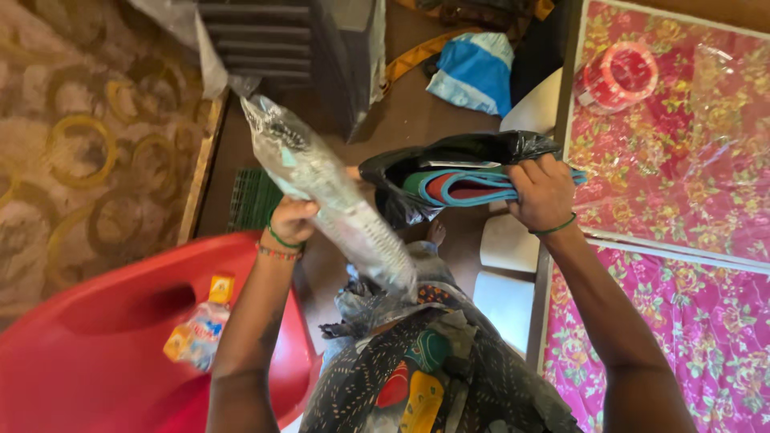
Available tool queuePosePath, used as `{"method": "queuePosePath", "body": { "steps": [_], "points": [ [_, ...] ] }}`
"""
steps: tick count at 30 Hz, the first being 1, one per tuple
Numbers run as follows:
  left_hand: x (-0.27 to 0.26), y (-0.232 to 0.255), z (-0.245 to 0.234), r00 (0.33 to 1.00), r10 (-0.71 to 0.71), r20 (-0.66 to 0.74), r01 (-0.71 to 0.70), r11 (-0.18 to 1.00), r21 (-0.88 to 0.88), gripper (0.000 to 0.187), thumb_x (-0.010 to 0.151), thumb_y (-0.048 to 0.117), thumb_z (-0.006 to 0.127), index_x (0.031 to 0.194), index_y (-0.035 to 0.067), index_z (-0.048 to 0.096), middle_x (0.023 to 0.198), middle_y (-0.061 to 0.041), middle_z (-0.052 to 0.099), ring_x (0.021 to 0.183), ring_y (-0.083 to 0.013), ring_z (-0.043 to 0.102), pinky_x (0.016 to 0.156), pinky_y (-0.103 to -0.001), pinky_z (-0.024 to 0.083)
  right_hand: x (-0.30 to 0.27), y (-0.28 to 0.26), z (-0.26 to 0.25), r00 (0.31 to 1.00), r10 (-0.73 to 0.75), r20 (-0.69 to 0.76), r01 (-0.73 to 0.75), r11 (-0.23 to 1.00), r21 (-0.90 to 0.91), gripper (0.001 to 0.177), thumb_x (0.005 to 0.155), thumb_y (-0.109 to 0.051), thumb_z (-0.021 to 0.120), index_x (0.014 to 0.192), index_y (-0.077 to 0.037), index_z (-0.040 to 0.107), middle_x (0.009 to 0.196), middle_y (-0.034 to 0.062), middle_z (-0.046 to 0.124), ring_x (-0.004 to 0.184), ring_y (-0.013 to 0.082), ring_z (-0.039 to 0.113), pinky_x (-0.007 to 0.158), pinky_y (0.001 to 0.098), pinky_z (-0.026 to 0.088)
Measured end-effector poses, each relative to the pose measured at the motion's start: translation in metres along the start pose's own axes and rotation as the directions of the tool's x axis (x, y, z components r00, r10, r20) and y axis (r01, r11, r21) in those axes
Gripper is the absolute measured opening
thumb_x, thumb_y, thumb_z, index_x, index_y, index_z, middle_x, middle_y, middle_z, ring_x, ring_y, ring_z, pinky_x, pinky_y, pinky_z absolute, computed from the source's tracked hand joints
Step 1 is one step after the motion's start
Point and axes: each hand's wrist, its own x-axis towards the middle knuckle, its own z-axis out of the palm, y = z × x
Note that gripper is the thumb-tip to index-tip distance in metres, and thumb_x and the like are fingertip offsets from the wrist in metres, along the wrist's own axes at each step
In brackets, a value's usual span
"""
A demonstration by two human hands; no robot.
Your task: The person wipes a floral-patterned mattress with a cloth, then moves to the floor to organize various items. They handle plastic bags, a green crate, and a roll of tape, placing them into a pile or onto a red chair.
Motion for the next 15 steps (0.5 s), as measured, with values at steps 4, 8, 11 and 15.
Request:
{"method": "queuePosePath", "body": {
  "steps": [4, 8, 11, 15],
  "points": [
    [0.069, -0.002, 0.03, 0.99, 0.031, 0.139, -0.038, 0.998, 0.048, 0.093, 0.078, 0.037, 0.077, 0.15, -0.013, 0.046, 0.153, -0.031, 0.051, 0.146, -0.0441, 0.05, 0.132, -0.056, 0.03, 0.033, 0.061, -0.006, 0.998, -0.013, -0.06, 0.011, 0.999, -0.033, 0.032, 0.07, -0.014, 0.076, 0.101, -0.011, 0.07, 0.091, 0.0059, 0.06, 0.091, 0.0289, 0.057, 0.078, 0.043, 0.045],
    [0.14, -0.01, 0.049, 0.977, 0.128, 0.169, -0.136, 0.99, 0.037, 0.099, 0.076, 0.041, 0.078, 0.15, -0.014, 0.042, 0.156, -0.03, 0.047, 0.15, -0.0456, 0.043, 0.133, -0.061, 0.022, 0.079, 0.131, -0.004, 0.993, -0.046, -0.108, 0.042, 0.998, -0.036, 0.037, 0.066, -0.014, 0.073, 0.102, -0.011, 0.071, 0.092, 0.0069, 0.061, 0.089, 0.0303, 0.056, 0.077, 0.0436, 0.044],
    [0.18, -0.01, 0.05, 0.973, 0.183, 0.142, -0.191, 0.981, 0.044, 0.1, 0.076, 0.044, 0.078, 0.151, -0.011, 0.042, 0.159, -0.028, 0.046, 0.152, -0.0437, 0.041, 0.136, -0.061, 0.019, 0.122, 0.185, -0.001, 0.986, -0.107, -0.125, 0.104, 0.994, -0.023, 0.034, 0.07, -0.014, 0.075, 0.104, -0.011, 0.07, 0.095, 0.0072, 0.062, 0.092, 0.0306, 0.056, 0.08, 0.0442, 0.044],
    [0.223, 0.021, 0.042, 0.959, 0.257, 0.121, -0.271, 0.955, 0.118, 0.098, 0.077, 0.044, 0.079, 0.153, -0.007, 0.044, 0.159, -0.023, 0.047, 0.153, -0.0392, 0.042, 0.135, -0.058, 0.021, 0.206, 0.235, 0.003, 0.958, -0.242, -0.155, 0.242, 0.97, -0.022, 0.025, 0.077, -0.017, 0.08, 0.1, -0.012, 0.07, 0.091, 0.0076, 0.061, 0.091, 0.0309, 0.054, 0.077, 0.0432, 0.043]
  ]
}}
